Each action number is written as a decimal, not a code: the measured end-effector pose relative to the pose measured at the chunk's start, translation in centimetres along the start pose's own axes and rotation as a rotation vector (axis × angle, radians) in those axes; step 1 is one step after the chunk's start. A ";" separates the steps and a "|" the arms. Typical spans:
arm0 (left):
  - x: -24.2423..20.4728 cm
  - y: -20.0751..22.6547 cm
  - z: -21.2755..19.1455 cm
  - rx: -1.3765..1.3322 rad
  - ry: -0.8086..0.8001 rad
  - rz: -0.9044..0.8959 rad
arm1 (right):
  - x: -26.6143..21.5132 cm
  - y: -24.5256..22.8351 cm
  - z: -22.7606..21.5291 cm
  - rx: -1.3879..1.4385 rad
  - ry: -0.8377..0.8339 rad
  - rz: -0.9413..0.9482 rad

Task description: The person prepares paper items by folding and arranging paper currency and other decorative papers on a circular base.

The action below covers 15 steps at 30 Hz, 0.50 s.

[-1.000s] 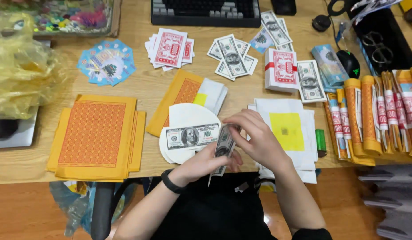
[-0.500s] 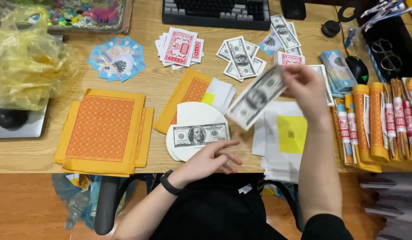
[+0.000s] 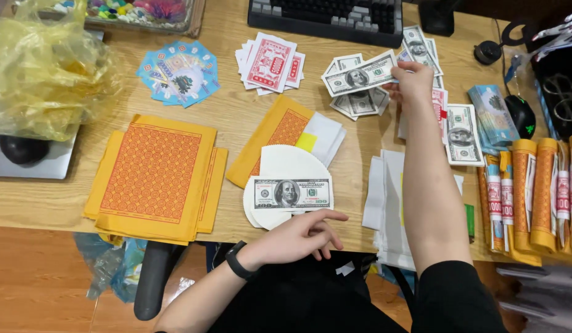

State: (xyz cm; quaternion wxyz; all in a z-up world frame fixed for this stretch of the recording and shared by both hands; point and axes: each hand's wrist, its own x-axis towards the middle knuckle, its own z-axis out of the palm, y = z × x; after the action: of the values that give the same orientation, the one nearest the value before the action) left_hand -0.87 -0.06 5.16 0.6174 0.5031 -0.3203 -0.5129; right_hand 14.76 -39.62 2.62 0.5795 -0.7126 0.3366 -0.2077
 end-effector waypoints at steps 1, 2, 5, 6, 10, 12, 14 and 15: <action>-0.3 1.0 0.2 -0.009 0.001 -0.006 | -0.8 -1.1 0.3 -0.005 -0.002 0.009; -0.7 2.0 0.4 0.072 0.022 -0.045 | -1.7 -2.2 0.7 -0.036 0.025 0.078; -1.4 3.5 0.5 0.189 0.046 -0.086 | -2.8 -3.7 1.1 -0.118 0.029 0.118; -1.6 3.7 0.5 0.229 0.049 -0.086 | -3.0 -3.9 1.1 -0.164 0.008 0.086; -2.0 2.7 0.4 0.431 0.104 0.004 | -5.2 -6.0 1.3 -0.206 0.021 0.104; -2.5 2.0 0.6 0.570 0.242 0.129 | -4.9 -5.5 0.6 -0.413 -0.019 -0.052; -2.9 1.2 0.4 0.727 0.373 0.262 | -3.1 -4.0 -0.7 -0.608 0.080 -0.343; -3.1 0.9 0.3 0.895 0.496 0.405 | -2.1 -3.4 -1.3 -0.787 0.181 -0.651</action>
State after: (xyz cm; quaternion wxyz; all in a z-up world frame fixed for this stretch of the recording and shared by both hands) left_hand -1.72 2.77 6.44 0.4866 0.7506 -0.4425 -0.0636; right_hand 13.24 -38.63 6.38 0.1414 -0.9235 0.1991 -0.2957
